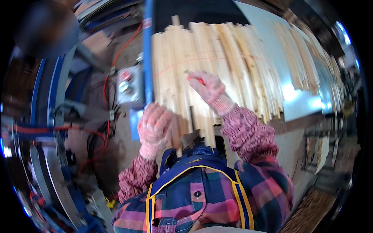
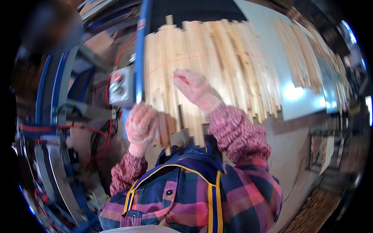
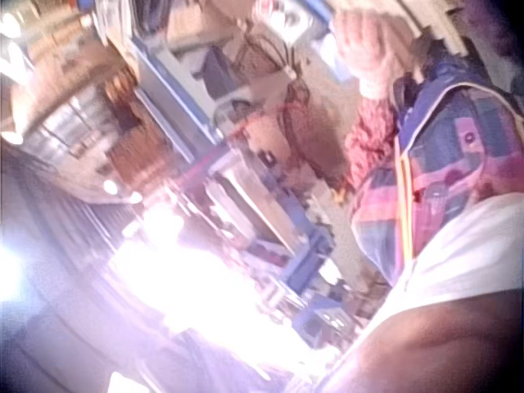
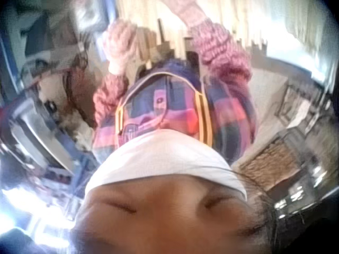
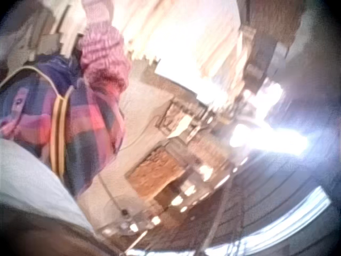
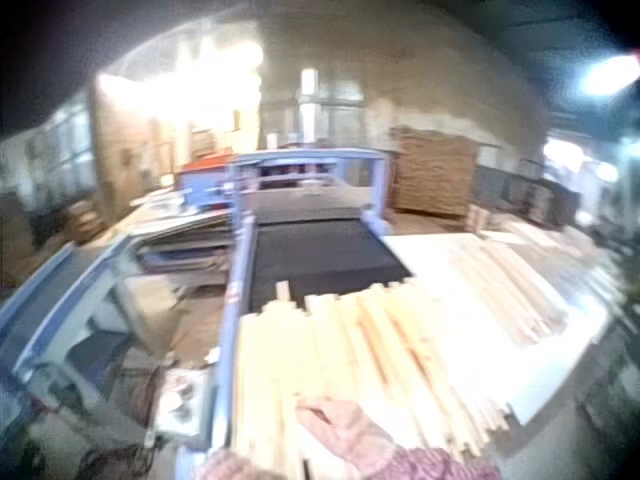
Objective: The person gathers thin wooden slats from a metal table and a conveyor belt, aligns them into neat bundles, and stacks them on a metal rack. The person wears pink patterned gloves and a plaid shirt while performing the repetitive stacking task in a workshop environment.
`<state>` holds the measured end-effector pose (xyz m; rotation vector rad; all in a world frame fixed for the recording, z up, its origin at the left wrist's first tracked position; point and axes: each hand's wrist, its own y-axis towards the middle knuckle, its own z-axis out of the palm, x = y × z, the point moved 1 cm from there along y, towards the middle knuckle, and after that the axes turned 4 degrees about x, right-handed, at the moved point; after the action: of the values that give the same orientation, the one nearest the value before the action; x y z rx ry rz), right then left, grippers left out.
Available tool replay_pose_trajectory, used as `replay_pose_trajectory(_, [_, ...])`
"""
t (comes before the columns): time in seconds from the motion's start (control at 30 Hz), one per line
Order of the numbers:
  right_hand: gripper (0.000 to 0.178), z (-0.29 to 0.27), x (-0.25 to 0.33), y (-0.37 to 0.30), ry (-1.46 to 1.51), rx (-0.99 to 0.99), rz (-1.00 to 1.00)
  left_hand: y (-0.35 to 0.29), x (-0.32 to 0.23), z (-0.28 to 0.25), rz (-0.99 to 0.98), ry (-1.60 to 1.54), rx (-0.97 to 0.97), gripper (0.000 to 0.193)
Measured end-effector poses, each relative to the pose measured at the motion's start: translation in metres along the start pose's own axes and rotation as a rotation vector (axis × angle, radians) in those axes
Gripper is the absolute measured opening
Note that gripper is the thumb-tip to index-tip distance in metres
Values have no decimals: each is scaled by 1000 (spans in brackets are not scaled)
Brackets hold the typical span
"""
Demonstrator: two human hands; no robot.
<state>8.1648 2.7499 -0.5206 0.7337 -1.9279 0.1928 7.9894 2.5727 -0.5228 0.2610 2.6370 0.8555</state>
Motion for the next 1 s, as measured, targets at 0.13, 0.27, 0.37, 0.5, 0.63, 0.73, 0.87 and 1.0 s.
replay_pose_trajectory(0.13, [31,55,22,-63,217,50,208,25,65,-37,-212,233,-178,39])
replay_pose_trajectory(0.27, [33,96,32,-99,338,82,245,26,123,-27,-158,308,-71,54])
replay_pose_trajectory(0.37, [38,110,48,-103,318,113,198,26,124,-24,-139,317,-29,54])
replay_pose_trajectory(0.5, [52,140,66,-97,445,222,383,15,119,-35,-148,243,13,58])
replay_pose_trajectory(0.63, [63,153,74,-115,567,251,239,-51,67,-75,-139,-207,-9,51])
replay_pose_trajectory(0.73, [64,158,100,-111,722,474,289,-101,55,-72,-637,-838,324,30])
replay_pose_trajectory(0.87, [66,170,74,-118,494,309,123,-98,65,-70,-998,-1130,111,26])
replay_pose_trajectory(1.0, [57,125,66,-107,373,98,215,-76,122,-28,-1045,-914,-7,23])
